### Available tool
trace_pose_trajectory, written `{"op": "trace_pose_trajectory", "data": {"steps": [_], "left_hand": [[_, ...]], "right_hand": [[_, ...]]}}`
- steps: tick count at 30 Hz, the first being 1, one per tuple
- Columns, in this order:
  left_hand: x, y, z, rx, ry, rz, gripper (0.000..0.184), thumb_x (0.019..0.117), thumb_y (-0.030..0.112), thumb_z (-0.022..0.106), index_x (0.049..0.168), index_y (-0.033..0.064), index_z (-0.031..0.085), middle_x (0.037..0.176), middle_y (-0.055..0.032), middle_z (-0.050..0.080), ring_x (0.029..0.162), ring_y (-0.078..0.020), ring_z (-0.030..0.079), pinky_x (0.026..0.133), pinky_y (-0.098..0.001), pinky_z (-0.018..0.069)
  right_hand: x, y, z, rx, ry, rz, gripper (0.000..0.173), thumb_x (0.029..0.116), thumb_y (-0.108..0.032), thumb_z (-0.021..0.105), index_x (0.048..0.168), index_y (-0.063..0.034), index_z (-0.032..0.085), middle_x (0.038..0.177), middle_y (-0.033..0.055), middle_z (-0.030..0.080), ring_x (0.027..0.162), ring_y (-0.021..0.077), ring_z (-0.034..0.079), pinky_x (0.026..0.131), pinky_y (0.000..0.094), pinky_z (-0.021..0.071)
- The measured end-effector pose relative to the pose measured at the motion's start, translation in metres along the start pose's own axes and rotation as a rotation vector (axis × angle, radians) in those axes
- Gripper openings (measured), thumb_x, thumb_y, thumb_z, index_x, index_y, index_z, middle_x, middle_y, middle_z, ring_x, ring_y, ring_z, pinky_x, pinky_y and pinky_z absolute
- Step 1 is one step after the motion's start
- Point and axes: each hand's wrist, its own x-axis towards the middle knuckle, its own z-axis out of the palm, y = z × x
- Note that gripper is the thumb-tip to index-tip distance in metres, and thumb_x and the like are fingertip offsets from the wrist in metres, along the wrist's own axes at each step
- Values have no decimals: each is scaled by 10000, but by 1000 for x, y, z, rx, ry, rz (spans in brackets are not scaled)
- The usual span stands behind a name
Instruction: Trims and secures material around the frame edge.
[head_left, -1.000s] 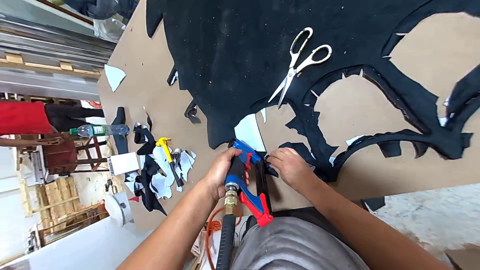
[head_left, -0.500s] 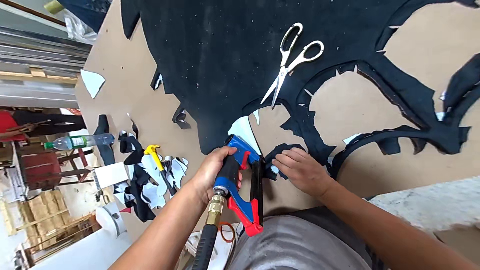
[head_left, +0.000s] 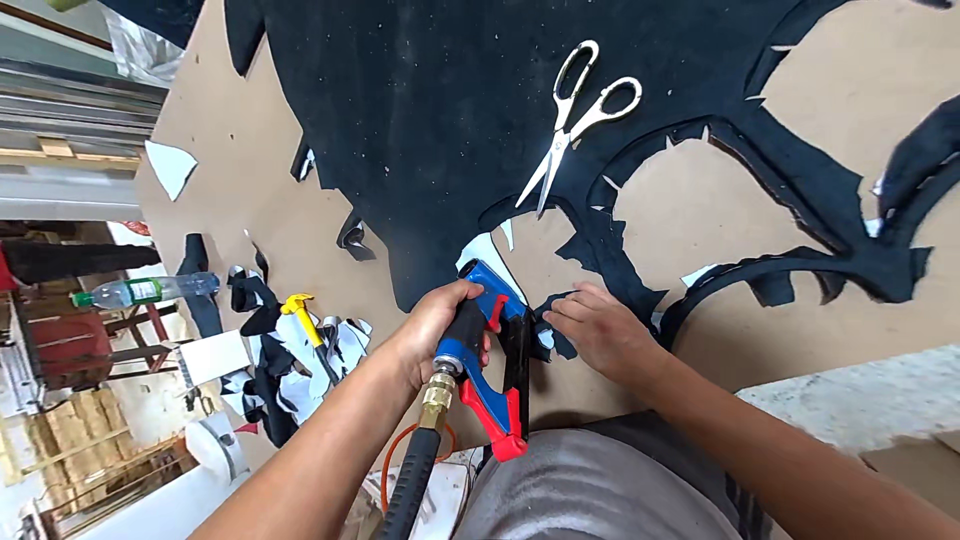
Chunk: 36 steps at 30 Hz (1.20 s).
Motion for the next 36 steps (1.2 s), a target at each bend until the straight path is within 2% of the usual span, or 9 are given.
{"op": "trace_pose_trajectory", "data": {"steps": [1, 4, 7, 13, 15, 18, 24, 30, 36], "left_hand": [[0, 2, 0, 0, -13, 12, 478, 1081, 436, 354, 1074, 42, 626, 796, -140, 684, 505, -187, 623, 461, -326, 561], [1, 5, 6, 28, -26, 21, 496, 1081, 446, 350, 1060, 40, 634, 771, -135, 676, 493, -184, 621, 449, -325, 562], [1, 8, 14, 54, -27, 20, 498, 1076, 455, 358, 1074, 39, 634, 767, -135, 666, 494, -187, 618, 455, -332, 563], [-8, 20, 21, 100, -30, 51, 512, 1077, 468, 357, 1059, 35, 629, 692, -130, 630, 487, -196, 619, 450, -349, 567], [-14, 19, 19, 120, -24, 72, 550, 1078, 490, 338, 1083, 31, 640, 676, -126, 628, 485, -194, 624, 447, -347, 570], [-21, 14, 13, 123, -35, 58, 581, 1078, 505, 320, 1105, 23, 644, 672, -130, 625, 492, -199, 634, 456, -351, 578], [-24, 5, 11, 93, -15, 53, 550, 1087, 486, 334, 1085, 23, 631, 674, -142, 629, 492, -211, 639, 459, -361, 584], [-11, 5, 17, 90, -19, 67, 507, 1080, 472, 369, 1061, 30, 617, 671, -132, 623, 488, -208, 630, 460, -369, 580], [0, 11, 20, 119, -44, 52, 491, 1073, 460, 361, 1073, 46, 624, 717, -129, 638, 482, -191, 612, 452, -357, 571]], "right_hand": [[-4, 3, -5, -20, 35, 5, 227, 980, -60, 594, 1150, -99, 739, 1146, 55, 719, 1151, 233, 670, 1183, 503, 408], [-23, 11, -15, -122, 134, -63, 220, 981, -65, 551, 1086, -87, 743, 1151, 77, 703, 1167, 268, 642, 1190, 547, 366], [-27, 15, -14, -136, 124, -103, 259, 992, -41, 516, 1114, -47, 744, 1125, 96, 718, 1144, 287, 658, 1199, 534, 371], [-27, 9, -12, -145, 88, -37, 306, 992, -24, 512, 1227, -35, 707, 1174, 114, 703, 1156, 293, 660, 1203, 543, 371], [-26, 7, -12, -158, 76, -88, 323, 991, -28, 509, 1250, -56, 699, 1266, 100, 679, 1248, 288, 614, 1215, 569, 339], [-28, 5, -9, -205, -31, -168, 384, 1024, -53, 456, 1350, -58, 659, 1415, 79, 631, 1363, 276, 551, 1224, 526, 340], [-26, 0, -2, -252, -145, -33, 554, 976, -13, 456, 1515, -122, 522, 1575, 51, 500, 1505, 257, 391, 1260, 488, 271], [-18, 2, -1, -141, -94, 39, 493, 950, -14, 517, 1411, -149, 629, 1548, 8, 534, 1499, 256, 405, 1256, 528, 278], [-18, 0, 3, -174, -69, 118, 456, 975, -66, 535, 1389, -212, 659, 1534, -73, 547, 1529, 244, 354, 1269, 597, 198]]}}
